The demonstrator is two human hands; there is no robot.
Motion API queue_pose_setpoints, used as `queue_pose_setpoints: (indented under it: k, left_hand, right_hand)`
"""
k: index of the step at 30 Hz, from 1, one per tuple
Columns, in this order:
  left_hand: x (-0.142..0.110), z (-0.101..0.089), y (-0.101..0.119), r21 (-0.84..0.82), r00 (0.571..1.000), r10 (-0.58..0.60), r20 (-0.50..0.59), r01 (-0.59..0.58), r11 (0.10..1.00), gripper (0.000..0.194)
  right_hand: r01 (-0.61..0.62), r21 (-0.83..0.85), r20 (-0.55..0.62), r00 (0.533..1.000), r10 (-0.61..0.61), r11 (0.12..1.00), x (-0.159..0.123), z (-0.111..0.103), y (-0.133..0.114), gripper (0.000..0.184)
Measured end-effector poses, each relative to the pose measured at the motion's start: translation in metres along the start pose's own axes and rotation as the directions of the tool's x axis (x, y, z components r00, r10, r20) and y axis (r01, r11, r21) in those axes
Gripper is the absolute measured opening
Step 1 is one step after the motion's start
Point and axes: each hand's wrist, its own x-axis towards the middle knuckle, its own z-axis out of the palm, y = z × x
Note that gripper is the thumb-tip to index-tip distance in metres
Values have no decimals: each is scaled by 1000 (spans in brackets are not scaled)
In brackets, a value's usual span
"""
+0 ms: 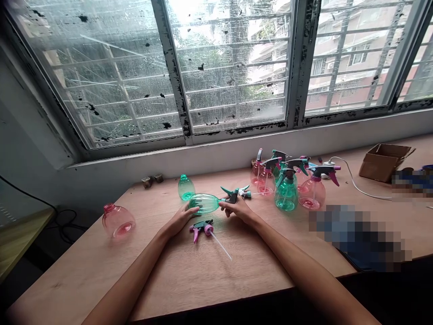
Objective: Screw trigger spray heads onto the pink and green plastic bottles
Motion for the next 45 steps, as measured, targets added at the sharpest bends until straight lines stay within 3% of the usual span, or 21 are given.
queue_pose_setpoints:
  k: [6, 15, 30, 45]
  left_hand:
    - [-1, -2, -2, 39, 999, -1, -40, 3, 999, 35]
    - [1, -2, -5, 46, 999, 5, -39, -3, 999, 38]
    - [3, 1, 0, 29, 999, 32, 25, -33, 999, 33]
    - [3, -4, -6, 30, 1000, 19, -6, -18, 999, 35]
  right_hand:
    - [-6, 16, -22, 1000, 6, 1000, -3, 3, -9, 37]
    - [-31, -8, -28, 999, 31, 999, -6, 5, -17, 38]
    - [-21, -36, -29, 999, 20, 999, -3, 4, -7, 38]
    - [41, -6, -11, 999, -41, 999, 0, 5, -4, 36]
